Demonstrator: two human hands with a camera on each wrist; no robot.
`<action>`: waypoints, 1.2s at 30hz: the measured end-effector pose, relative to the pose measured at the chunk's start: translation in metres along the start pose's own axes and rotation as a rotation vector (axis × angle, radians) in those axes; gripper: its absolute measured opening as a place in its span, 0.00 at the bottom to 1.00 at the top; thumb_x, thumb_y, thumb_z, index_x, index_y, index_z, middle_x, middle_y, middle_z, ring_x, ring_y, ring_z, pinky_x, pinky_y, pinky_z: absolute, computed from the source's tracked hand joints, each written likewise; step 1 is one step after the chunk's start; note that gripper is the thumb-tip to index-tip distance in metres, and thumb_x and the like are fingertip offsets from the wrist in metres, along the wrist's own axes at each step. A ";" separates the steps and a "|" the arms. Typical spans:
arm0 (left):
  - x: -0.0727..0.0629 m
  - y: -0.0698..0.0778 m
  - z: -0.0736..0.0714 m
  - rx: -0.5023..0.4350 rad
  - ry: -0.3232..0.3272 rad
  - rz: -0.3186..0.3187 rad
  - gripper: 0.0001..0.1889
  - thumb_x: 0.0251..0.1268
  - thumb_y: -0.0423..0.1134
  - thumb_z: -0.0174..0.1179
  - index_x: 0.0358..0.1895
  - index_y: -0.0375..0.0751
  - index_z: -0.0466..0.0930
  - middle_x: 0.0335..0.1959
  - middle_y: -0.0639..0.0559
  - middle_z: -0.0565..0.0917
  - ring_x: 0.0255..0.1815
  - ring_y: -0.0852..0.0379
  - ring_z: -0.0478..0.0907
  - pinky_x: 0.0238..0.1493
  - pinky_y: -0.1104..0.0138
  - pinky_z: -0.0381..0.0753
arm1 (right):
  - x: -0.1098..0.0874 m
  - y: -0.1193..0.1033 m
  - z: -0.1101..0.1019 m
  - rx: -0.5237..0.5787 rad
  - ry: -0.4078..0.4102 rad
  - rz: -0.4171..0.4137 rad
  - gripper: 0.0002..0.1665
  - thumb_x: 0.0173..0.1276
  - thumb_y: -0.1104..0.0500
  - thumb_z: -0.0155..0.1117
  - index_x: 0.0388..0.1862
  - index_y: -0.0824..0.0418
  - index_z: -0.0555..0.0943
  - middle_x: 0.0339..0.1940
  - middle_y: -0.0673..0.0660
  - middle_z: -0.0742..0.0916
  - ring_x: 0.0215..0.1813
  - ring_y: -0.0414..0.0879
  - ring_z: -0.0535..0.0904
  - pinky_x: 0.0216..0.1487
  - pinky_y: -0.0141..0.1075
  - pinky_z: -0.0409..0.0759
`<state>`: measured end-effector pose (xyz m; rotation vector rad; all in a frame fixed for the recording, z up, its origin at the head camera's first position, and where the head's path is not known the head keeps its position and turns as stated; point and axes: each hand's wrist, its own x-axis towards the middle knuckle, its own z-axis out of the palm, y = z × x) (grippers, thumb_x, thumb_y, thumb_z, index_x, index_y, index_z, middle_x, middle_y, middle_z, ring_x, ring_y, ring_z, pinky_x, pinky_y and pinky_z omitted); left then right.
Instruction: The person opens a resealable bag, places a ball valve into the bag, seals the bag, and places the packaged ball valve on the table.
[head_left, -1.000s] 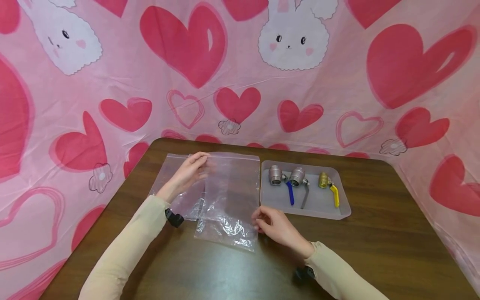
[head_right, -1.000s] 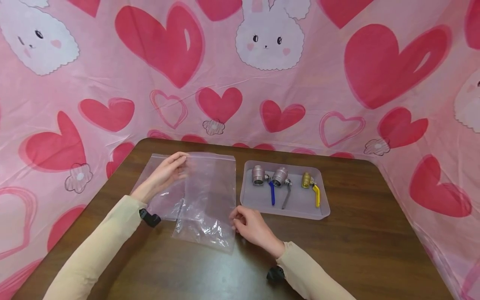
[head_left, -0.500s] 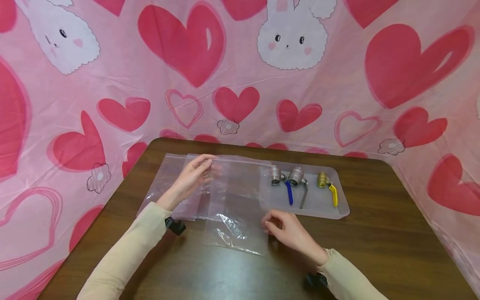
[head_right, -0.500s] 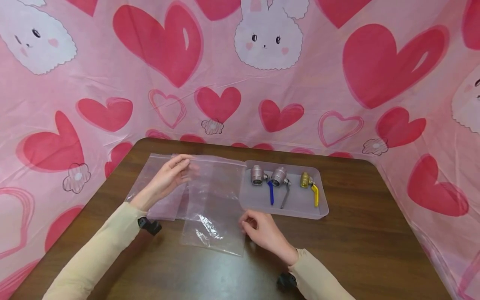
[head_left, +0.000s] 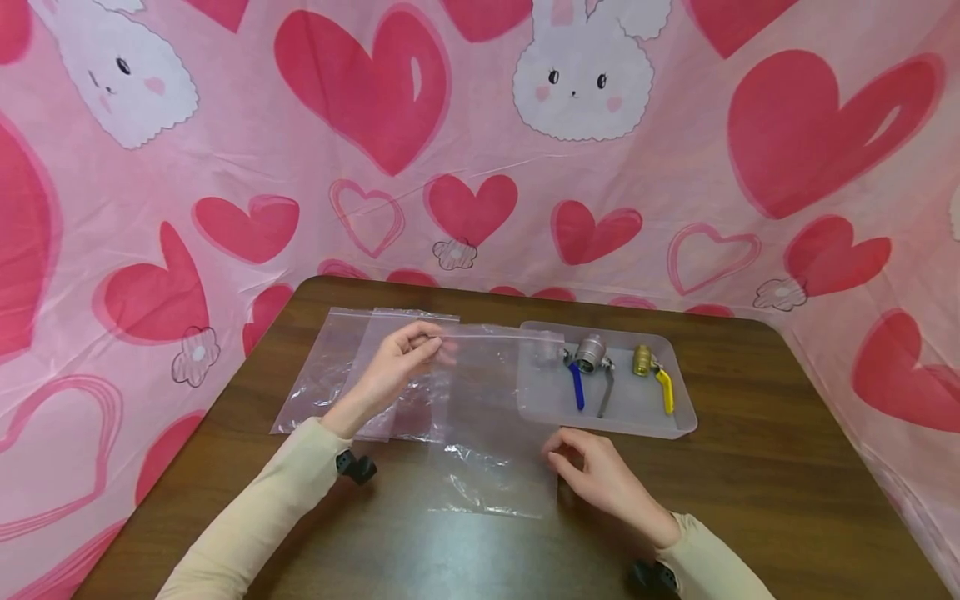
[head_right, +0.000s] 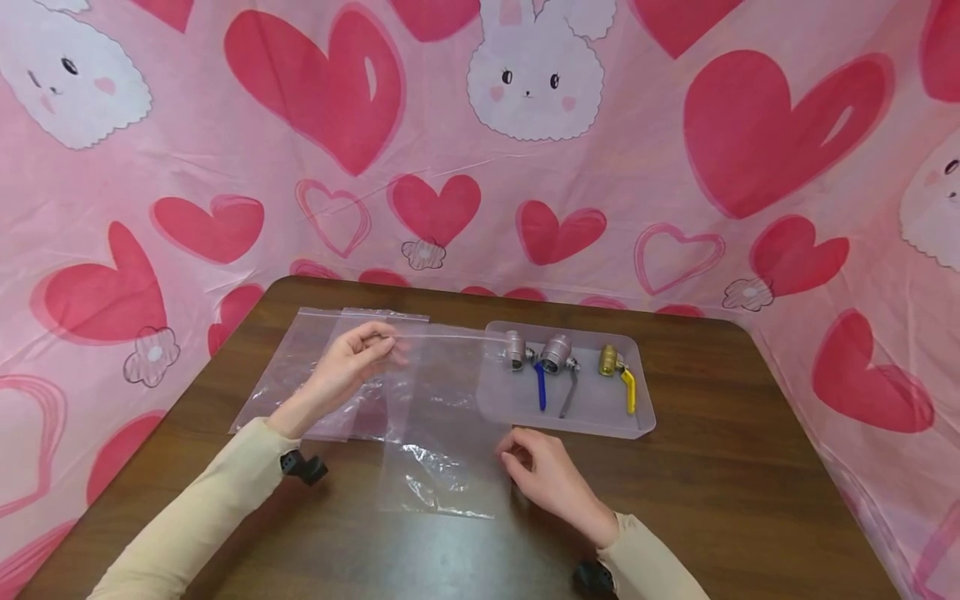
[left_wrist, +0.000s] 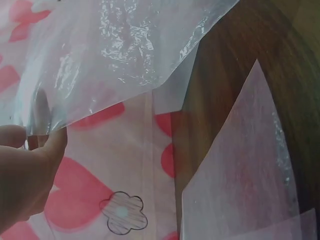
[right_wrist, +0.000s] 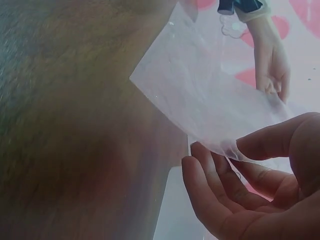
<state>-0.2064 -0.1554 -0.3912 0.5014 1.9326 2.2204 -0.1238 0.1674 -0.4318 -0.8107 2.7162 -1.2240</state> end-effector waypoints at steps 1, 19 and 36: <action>0.000 0.000 0.002 0.004 0.008 0.001 0.09 0.76 0.32 0.50 0.53 0.36 0.74 0.41 0.59 0.89 0.40 0.61 0.87 0.56 0.62 0.84 | -0.001 0.000 -0.001 -0.006 0.009 -0.011 0.04 0.69 0.64 0.63 0.36 0.56 0.83 0.30 0.47 0.85 0.32 0.31 0.75 0.34 0.28 0.79; -0.006 0.004 0.025 0.045 0.039 -0.010 0.18 0.73 0.35 0.56 0.58 0.25 0.72 0.39 0.57 0.86 0.41 0.62 0.86 0.55 0.67 0.84 | -0.002 0.004 -0.011 -0.074 0.053 -0.029 0.03 0.68 0.64 0.65 0.35 0.56 0.83 0.30 0.47 0.86 0.33 0.31 0.76 0.34 0.28 0.79; -0.014 -0.005 0.033 0.219 -0.031 0.072 0.12 0.71 0.34 0.59 0.51 0.30 0.79 0.39 0.53 0.88 0.41 0.59 0.86 0.50 0.69 0.84 | 0.004 -0.014 -0.039 -0.096 0.214 -0.067 0.07 0.64 0.69 0.67 0.39 0.59 0.82 0.36 0.52 0.88 0.38 0.37 0.84 0.36 0.31 0.85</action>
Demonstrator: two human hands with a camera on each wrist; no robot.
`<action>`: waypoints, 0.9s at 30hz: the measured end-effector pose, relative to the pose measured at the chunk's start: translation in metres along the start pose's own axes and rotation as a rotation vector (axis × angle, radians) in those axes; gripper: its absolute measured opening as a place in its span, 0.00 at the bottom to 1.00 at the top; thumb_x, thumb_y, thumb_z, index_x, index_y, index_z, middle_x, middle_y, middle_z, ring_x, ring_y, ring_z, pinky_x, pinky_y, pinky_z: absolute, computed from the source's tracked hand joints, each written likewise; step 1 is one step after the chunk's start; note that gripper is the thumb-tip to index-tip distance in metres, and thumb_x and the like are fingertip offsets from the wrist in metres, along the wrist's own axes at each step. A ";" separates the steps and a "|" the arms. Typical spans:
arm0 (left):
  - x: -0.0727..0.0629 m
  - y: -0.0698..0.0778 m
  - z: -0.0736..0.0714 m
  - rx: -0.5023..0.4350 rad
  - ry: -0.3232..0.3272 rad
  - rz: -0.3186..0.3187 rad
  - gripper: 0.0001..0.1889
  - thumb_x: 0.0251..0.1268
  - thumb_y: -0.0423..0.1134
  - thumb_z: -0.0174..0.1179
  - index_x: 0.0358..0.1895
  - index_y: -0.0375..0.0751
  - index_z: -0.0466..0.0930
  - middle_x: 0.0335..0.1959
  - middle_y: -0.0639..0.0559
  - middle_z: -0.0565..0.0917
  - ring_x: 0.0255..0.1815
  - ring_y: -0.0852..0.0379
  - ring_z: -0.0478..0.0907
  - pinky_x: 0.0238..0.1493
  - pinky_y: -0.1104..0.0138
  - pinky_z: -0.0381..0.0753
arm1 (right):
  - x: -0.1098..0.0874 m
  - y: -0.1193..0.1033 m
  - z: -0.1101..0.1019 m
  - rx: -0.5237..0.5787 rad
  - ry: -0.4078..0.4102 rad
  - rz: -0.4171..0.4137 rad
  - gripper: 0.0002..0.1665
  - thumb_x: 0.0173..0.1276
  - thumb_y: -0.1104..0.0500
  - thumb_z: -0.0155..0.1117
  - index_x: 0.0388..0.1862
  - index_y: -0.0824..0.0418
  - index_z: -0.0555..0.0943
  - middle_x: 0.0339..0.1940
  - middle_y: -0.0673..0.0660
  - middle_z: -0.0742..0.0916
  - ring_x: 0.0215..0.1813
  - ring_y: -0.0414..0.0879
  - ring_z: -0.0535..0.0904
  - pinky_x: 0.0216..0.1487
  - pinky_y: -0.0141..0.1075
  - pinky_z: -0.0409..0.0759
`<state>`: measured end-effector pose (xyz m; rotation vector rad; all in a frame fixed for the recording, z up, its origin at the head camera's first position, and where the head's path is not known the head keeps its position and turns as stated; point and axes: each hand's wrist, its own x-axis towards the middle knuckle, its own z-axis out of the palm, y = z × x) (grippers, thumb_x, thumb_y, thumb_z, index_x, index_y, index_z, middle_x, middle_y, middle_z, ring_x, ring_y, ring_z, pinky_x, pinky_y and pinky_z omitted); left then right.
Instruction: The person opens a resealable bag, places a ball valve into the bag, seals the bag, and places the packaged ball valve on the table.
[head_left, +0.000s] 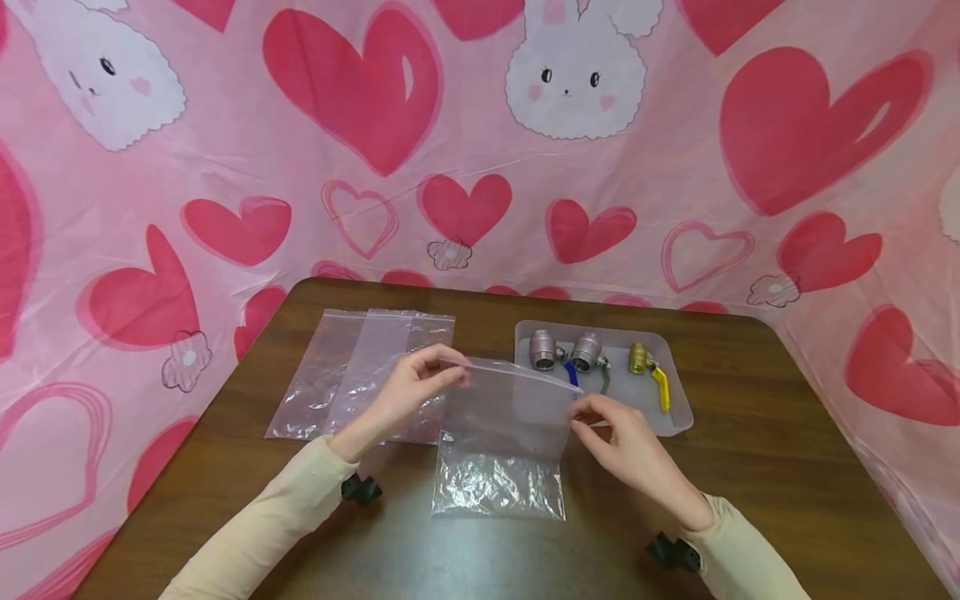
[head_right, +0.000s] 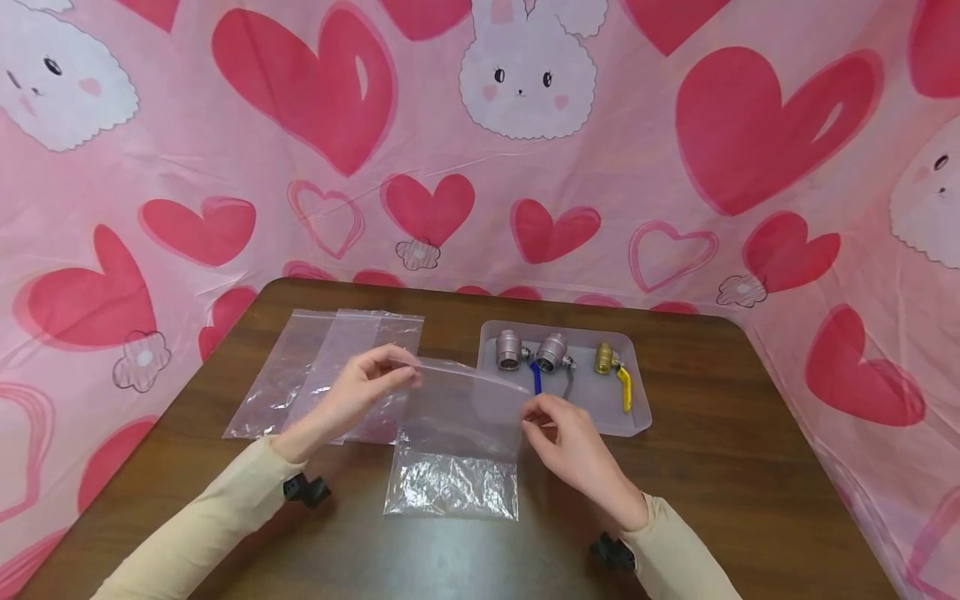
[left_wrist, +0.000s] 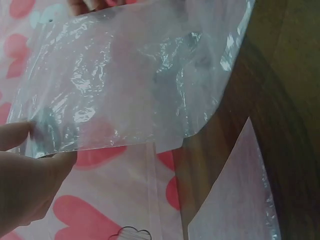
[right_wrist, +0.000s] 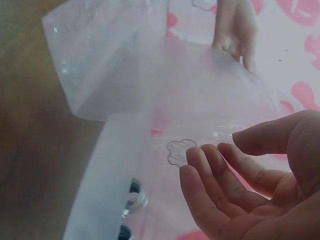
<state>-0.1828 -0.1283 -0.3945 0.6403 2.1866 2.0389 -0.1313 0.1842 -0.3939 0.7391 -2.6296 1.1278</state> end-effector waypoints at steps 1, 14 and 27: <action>0.000 -0.001 0.001 0.001 -0.005 0.003 0.12 0.71 0.34 0.59 0.51 0.30 0.80 0.39 0.53 0.88 0.41 0.59 0.86 0.50 0.69 0.84 | 0.001 -0.001 -0.001 0.001 0.004 0.002 0.08 0.63 0.70 0.67 0.39 0.60 0.82 0.36 0.53 0.88 0.39 0.38 0.84 0.37 0.31 0.86; -0.003 0.000 0.009 0.067 -0.036 -0.013 0.10 0.69 0.33 0.60 0.49 0.32 0.82 0.45 0.33 0.85 0.40 0.64 0.85 0.47 0.71 0.84 | 0.010 -0.017 -0.014 -0.029 0.063 -0.004 0.11 0.65 0.67 0.68 0.45 0.57 0.83 0.40 0.50 0.88 0.41 0.40 0.84 0.43 0.42 0.88; -0.007 0.009 0.014 0.214 -0.094 0.052 0.10 0.63 0.33 0.67 0.46 0.37 0.84 0.44 0.41 0.87 0.42 0.67 0.83 0.42 0.71 0.84 | 0.012 -0.021 -0.018 -0.051 0.047 -0.053 0.12 0.62 0.69 0.70 0.41 0.55 0.84 0.38 0.48 0.87 0.40 0.37 0.84 0.43 0.40 0.88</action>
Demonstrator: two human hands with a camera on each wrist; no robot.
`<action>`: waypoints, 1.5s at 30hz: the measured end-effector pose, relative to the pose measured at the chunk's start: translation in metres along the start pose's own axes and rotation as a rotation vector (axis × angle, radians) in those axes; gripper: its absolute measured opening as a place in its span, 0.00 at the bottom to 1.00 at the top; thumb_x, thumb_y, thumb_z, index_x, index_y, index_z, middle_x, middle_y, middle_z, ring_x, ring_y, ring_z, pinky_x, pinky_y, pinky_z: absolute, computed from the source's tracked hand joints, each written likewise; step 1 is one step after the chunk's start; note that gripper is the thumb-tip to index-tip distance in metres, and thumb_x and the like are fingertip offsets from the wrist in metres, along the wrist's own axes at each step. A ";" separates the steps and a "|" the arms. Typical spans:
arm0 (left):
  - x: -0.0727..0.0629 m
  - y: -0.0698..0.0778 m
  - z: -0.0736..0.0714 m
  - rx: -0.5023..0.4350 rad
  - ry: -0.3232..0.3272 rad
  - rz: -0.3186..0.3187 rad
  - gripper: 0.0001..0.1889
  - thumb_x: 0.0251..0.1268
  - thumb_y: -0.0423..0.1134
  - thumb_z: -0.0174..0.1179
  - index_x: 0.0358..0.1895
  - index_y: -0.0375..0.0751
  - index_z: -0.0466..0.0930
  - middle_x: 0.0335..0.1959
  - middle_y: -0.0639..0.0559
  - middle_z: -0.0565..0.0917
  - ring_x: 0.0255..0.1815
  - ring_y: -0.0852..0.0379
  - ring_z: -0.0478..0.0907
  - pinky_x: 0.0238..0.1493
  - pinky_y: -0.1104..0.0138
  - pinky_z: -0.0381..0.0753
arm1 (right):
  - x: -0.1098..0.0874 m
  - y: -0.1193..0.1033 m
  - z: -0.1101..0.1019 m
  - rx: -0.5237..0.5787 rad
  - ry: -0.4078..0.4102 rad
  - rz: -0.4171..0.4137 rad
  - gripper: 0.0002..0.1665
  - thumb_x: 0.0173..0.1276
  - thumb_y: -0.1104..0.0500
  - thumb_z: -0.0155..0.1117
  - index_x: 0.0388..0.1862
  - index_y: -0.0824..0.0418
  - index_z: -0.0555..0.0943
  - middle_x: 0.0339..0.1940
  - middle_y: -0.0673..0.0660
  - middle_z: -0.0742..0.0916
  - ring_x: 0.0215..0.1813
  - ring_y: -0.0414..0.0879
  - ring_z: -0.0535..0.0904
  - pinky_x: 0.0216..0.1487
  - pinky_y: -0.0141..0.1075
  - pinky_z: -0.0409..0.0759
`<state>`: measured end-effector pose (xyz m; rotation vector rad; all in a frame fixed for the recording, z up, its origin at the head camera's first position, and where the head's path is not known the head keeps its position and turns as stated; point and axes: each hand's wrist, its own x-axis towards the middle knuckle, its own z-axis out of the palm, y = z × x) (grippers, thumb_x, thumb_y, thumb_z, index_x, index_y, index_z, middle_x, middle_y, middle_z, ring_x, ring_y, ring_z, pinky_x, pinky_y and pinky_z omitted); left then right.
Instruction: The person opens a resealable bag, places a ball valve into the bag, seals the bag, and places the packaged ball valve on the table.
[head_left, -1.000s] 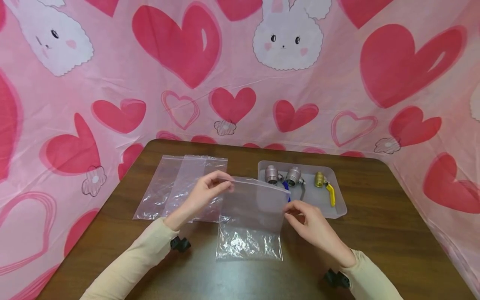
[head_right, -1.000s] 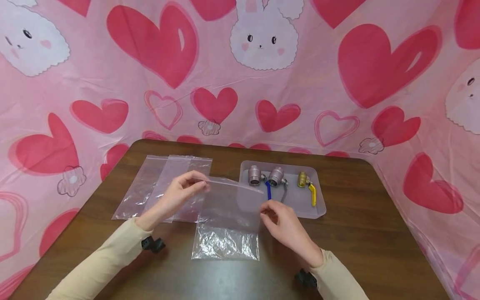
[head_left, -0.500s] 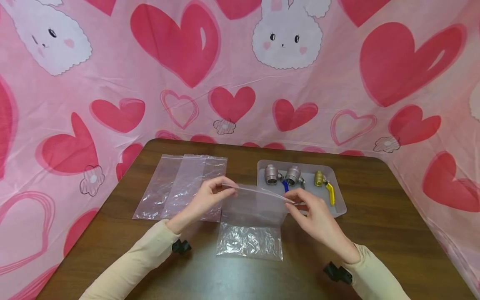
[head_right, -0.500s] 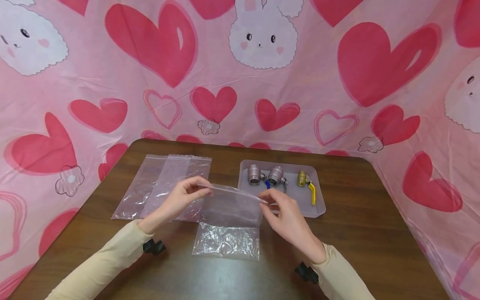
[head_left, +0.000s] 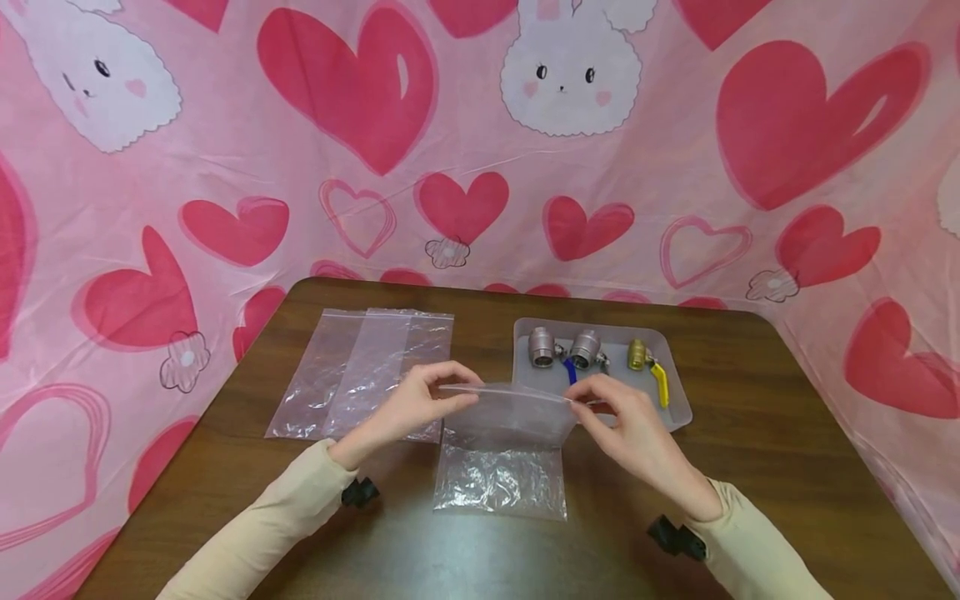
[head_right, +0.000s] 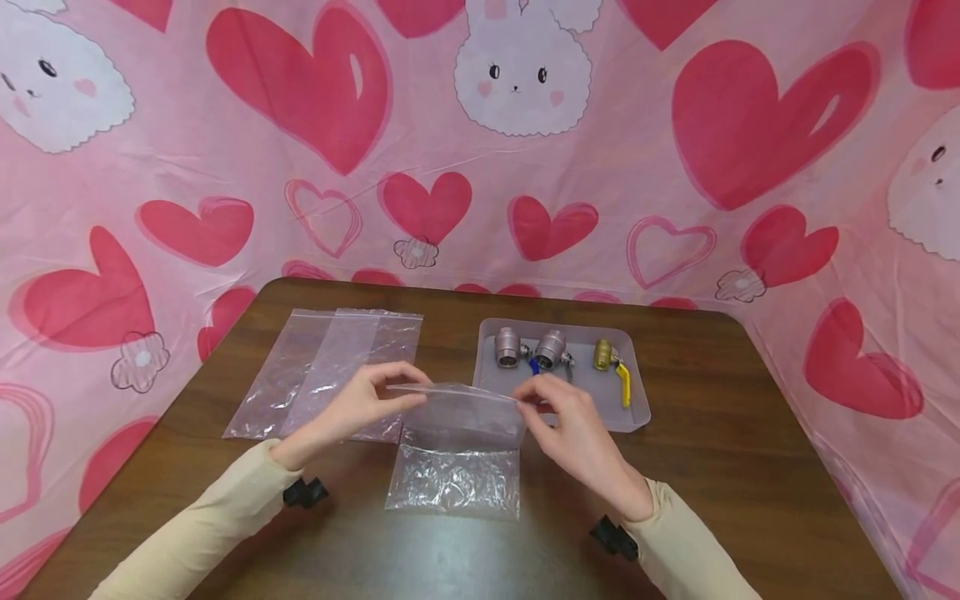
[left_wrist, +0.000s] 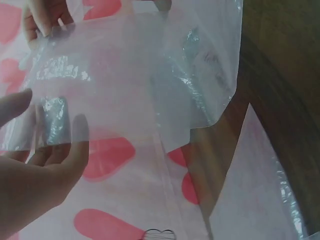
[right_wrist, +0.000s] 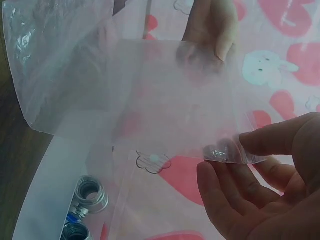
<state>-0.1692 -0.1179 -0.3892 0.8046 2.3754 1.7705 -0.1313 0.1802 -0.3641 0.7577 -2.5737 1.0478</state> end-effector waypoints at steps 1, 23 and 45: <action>0.000 0.000 0.001 0.024 0.004 0.008 0.09 0.62 0.33 0.67 0.45 0.38 0.85 0.43 0.43 0.88 0.41 0.67 0.83 0.41 0.71 0.84 | 0.000 -0.001 0.000 -0.001 -0.007 -0.010 0.12 0.61 0.68 0.70 0.41 0.55 0.84 0.38 0.47 0.87 0.41 0.38 0.84 0.43 0.39 0.88; -0.006 0.003 0.014 0.257 0.054 0.205 0.04 0.60 0.33 0.69 0.37 0.44 0.88 0.34 0.52 0.89 0.37 0.62 0.85 0.41 0.69 0.85 | 0.017 -0.007 0.004 0.047 -0.142 -0.098 0.05 0.63 0.64 0.70 0.36 0.54 0.84 0.32 0.45 0.86 0.34 0.34 0.81 0.37 0.30 0.84; -0.005 0.010 0.015 0.368 0.020 0.296 0.10 0.58 0.32 0.70 0.44 0.43 0.84 0.40 0.55 0.88 0.43 0.61 0.85 0.48 0.69 0.84 | 0.028 -0.015 0.003 -0.045 -0.274 -0.188 0.09 0.63 0.69 0.68 0.41 0.59 0.84 0.36 0.53 0.89 0.35 0.36 0.82 0.39 0.31 0.86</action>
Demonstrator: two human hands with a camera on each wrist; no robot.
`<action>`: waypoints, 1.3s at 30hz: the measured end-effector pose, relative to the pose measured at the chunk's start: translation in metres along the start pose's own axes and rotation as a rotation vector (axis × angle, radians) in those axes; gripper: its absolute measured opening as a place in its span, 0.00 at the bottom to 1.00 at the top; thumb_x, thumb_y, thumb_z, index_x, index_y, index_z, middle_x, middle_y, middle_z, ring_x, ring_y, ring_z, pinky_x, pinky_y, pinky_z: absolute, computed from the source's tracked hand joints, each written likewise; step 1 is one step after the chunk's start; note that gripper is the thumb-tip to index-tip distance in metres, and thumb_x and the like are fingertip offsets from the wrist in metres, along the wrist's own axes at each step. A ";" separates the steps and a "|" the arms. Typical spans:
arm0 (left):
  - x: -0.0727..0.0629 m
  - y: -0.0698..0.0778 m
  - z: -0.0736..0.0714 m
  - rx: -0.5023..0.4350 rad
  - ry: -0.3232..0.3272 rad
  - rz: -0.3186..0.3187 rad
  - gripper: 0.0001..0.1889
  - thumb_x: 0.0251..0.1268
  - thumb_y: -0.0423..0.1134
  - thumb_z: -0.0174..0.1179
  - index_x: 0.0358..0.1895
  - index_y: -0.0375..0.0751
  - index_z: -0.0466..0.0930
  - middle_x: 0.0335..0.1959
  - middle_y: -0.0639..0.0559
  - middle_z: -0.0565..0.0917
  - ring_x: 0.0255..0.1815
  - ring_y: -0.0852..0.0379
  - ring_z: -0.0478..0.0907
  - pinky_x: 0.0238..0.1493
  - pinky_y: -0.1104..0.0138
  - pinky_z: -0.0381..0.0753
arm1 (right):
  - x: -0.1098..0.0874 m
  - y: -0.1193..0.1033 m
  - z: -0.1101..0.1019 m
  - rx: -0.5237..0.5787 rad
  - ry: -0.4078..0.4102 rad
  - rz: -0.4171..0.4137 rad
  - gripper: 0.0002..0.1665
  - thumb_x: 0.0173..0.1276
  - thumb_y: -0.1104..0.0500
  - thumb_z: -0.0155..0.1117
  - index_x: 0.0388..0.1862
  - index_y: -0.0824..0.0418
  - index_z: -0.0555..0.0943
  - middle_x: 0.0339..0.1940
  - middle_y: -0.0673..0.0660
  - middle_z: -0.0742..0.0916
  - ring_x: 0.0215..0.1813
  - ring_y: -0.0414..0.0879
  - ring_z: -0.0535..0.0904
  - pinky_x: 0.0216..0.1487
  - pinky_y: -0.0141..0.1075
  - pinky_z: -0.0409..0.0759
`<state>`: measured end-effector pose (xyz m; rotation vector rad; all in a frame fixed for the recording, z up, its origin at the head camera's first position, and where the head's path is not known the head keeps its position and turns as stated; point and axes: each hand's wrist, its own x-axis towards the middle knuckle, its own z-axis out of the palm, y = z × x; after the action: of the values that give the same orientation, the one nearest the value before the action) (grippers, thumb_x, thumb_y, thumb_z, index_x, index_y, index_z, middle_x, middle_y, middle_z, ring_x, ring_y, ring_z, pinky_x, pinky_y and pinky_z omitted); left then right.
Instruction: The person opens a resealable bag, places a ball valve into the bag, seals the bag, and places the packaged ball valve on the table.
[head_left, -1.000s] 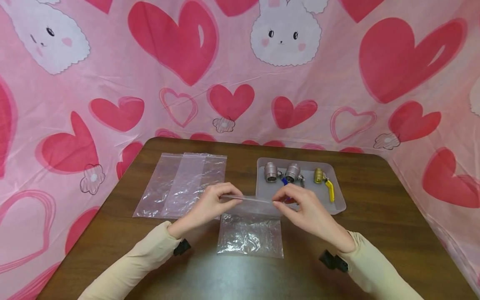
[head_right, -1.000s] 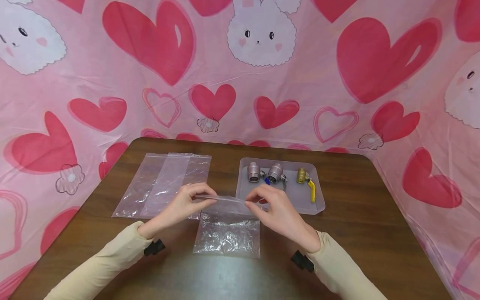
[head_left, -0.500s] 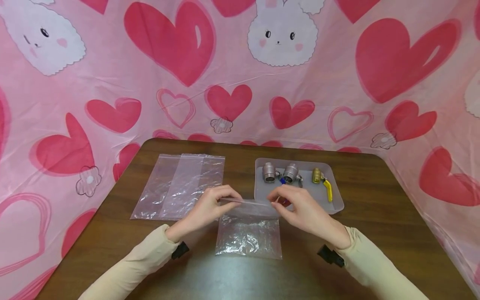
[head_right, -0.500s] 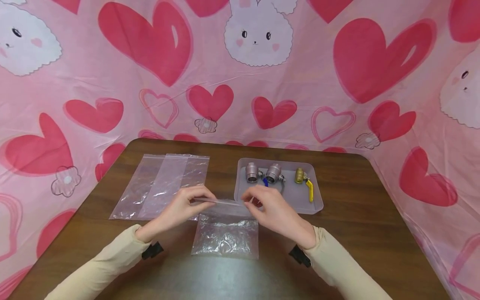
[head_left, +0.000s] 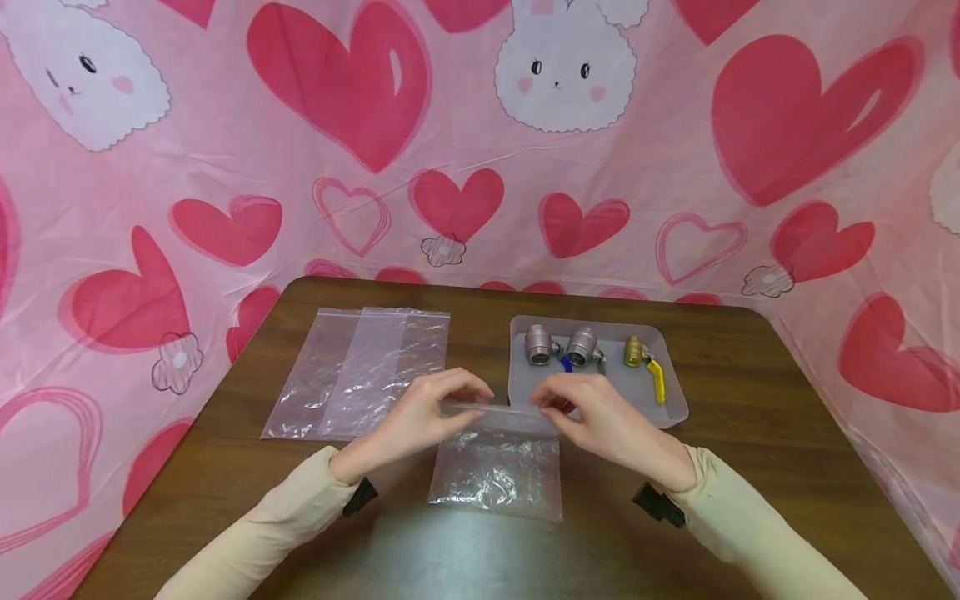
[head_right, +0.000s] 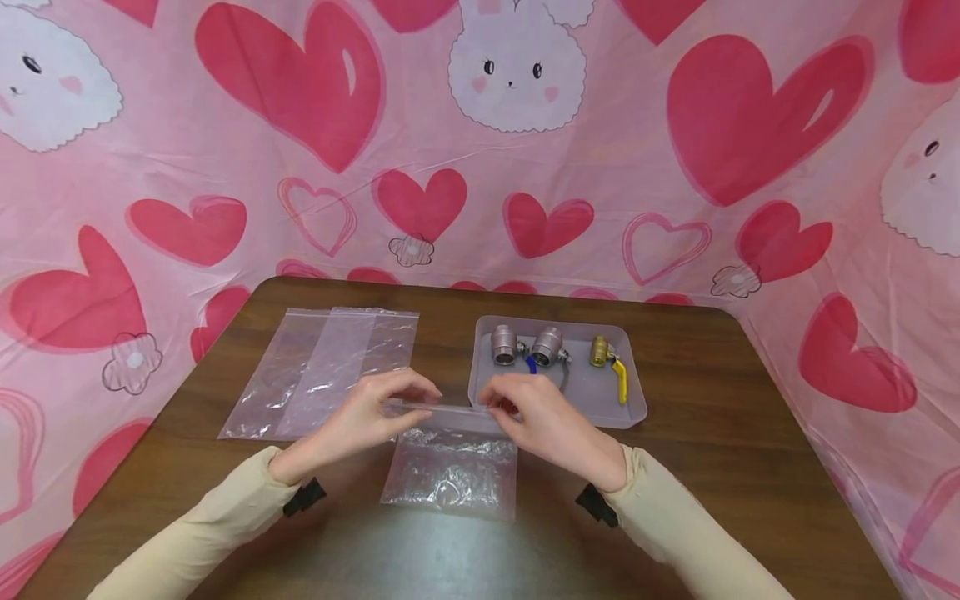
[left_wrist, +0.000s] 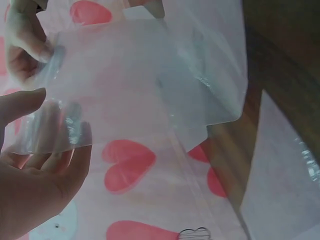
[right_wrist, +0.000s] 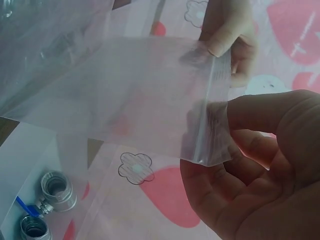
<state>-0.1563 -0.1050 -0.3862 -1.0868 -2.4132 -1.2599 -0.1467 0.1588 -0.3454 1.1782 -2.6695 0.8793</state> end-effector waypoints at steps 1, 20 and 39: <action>0.001 0.001 0.000 0.003 -0.003 0.023 0.11 0.59 0.32 0.70 0.44 0.42 0.84 0.40 0.54 0.88 0.43 0.61 0.85 0.48 0.69 0.84 | 0.000 0.000 0.000 0.001 -0.004 0.001 0.09 0.63 0.68 0.68 0.40 0.58 0.84 0.36 0.53 0.89 0.35 0.36 0.83 0.39 0.31 0.85; 0.015 0.006 0.009 0.107 -0.075 0.238 0.09 0.58 0.29 0.69 0.42 0.41 0.86 0.38 0.53 0.86 0.39 0.63 0.83 0.42 0.79 0.81 | 0.006 -0.003 0.003 0.014 -0.013 -0.002 0.07 0.64 0.66 0.69 0.41 0.59 0.84 0.36 0.52 0.89 0.35 0.36 0.82 0.38 0.29 0.84; 0.016 0.003 0.015 0.114 -0.031 0.262 0.05 0.57 0.27 0.69 0.35 0.39 0.87 0.33 0.52 0.85 0.34 0.63 0.82 0.39 0.82 0.79 | 0.010 0.002 0.009 -0.023 -0.044 -0.007 0.04 0.66 0.61 0.69 0.39 0.56 0.88 0.33 0.48 0.86 0.30 0.32 0.74 0.30 0.24 0.77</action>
<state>-0.1635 -0.0840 -0.3862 -1.3435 -2.2414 -1.0155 -0.1538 0.1490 -0.3510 1.2160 -2.7007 0.8293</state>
